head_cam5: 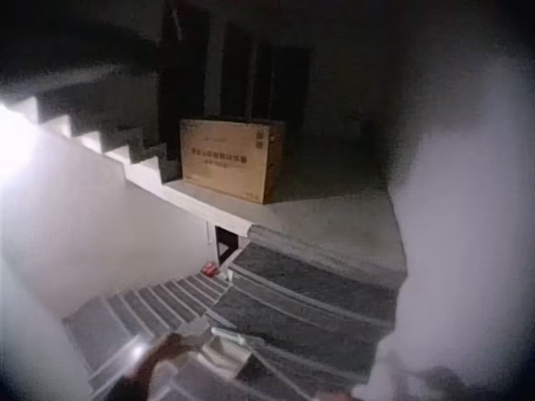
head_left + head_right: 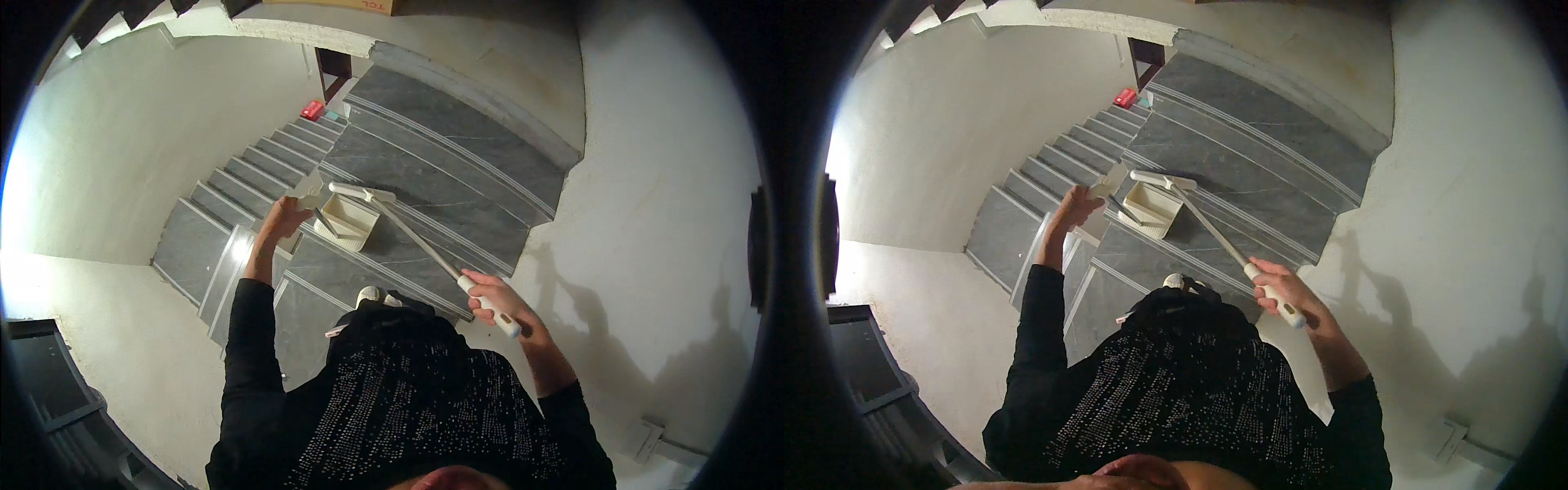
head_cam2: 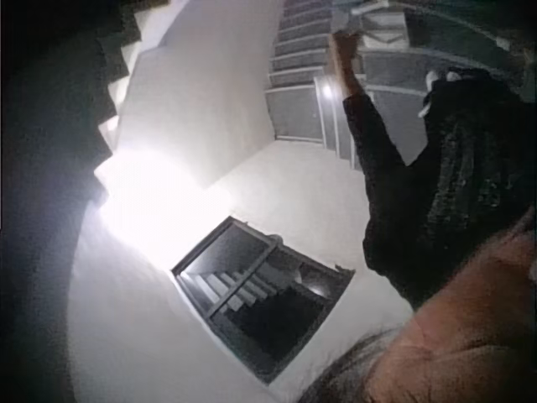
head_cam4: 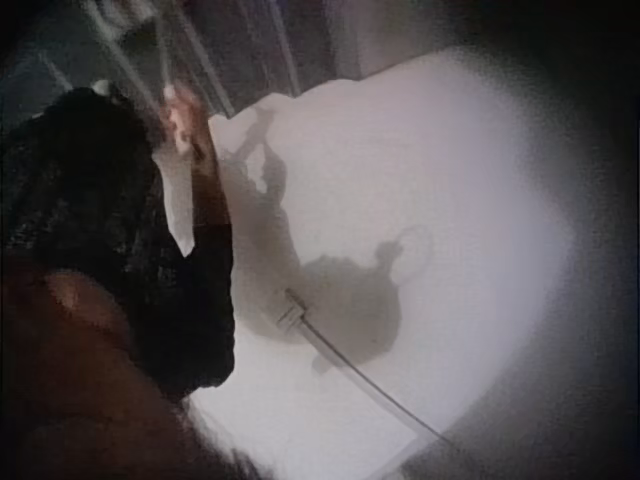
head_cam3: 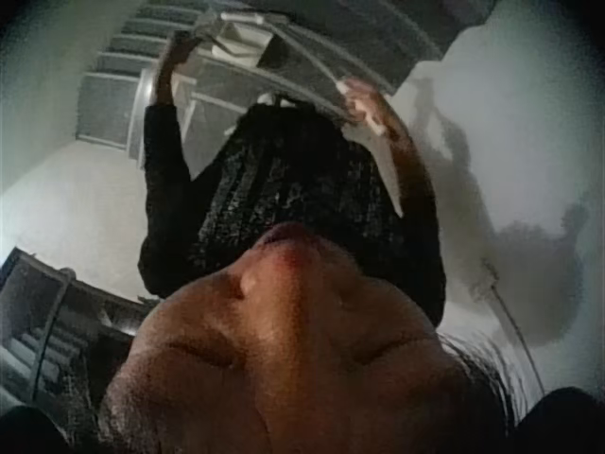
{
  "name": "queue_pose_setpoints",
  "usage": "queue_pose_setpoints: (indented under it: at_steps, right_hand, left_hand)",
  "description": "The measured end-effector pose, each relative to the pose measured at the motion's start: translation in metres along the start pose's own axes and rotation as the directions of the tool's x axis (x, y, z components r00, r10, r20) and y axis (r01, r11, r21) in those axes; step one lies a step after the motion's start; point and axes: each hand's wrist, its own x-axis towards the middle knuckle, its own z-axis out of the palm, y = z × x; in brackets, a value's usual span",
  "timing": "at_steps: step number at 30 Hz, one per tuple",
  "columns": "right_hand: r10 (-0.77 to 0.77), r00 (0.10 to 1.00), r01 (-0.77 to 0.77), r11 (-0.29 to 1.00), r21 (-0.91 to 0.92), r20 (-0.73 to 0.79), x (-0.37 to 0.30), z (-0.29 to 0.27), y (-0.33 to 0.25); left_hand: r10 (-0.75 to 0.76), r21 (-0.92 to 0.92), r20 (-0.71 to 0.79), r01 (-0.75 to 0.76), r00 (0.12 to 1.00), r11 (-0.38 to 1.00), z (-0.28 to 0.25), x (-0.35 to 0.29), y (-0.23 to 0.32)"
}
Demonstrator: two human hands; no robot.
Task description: The person paints the risers of a staircase using a roller and a paint tray. They repeatedly dip the roller into the tray and apply white paint to each riser, working their way down the stairs.
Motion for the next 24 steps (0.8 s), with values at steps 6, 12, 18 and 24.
queue_pose_setpoints:
  at_steps: [6,12,18,24]
  right_hand:
    - [-0.297,0.954,0.293,0.950,-0.107,-0.023,0.091,0.041,-0.005]
    - [-0.201,0.980,0.201,0.979,0.038,0.008,0.202,0.059,0.002]
    - [-0.041,0.997,0.029,0.986,0.166,0.067,0.138,0.043,0.018]
    - [-0.072,0.996,0.059,0.979,0.196,0.060,0.087,0.048,0.000]
  left_hand:
    - [0.011,0.078,-0.009,-0.010,1.000,0.997,-0.017,0.020,-0.001]
    - [0.107,0.094,-0.031,-0.103,0.994,0.990,-0.020,0.024,-0.009]
    - [0.017,0.079,-0.035,-0.014,0.999,0.997,-0.029,0.032,-0.034]
    - [0.016,0.095,-0.030,-0.013,0.999,0.995,-0.042,0.030,-0.019]
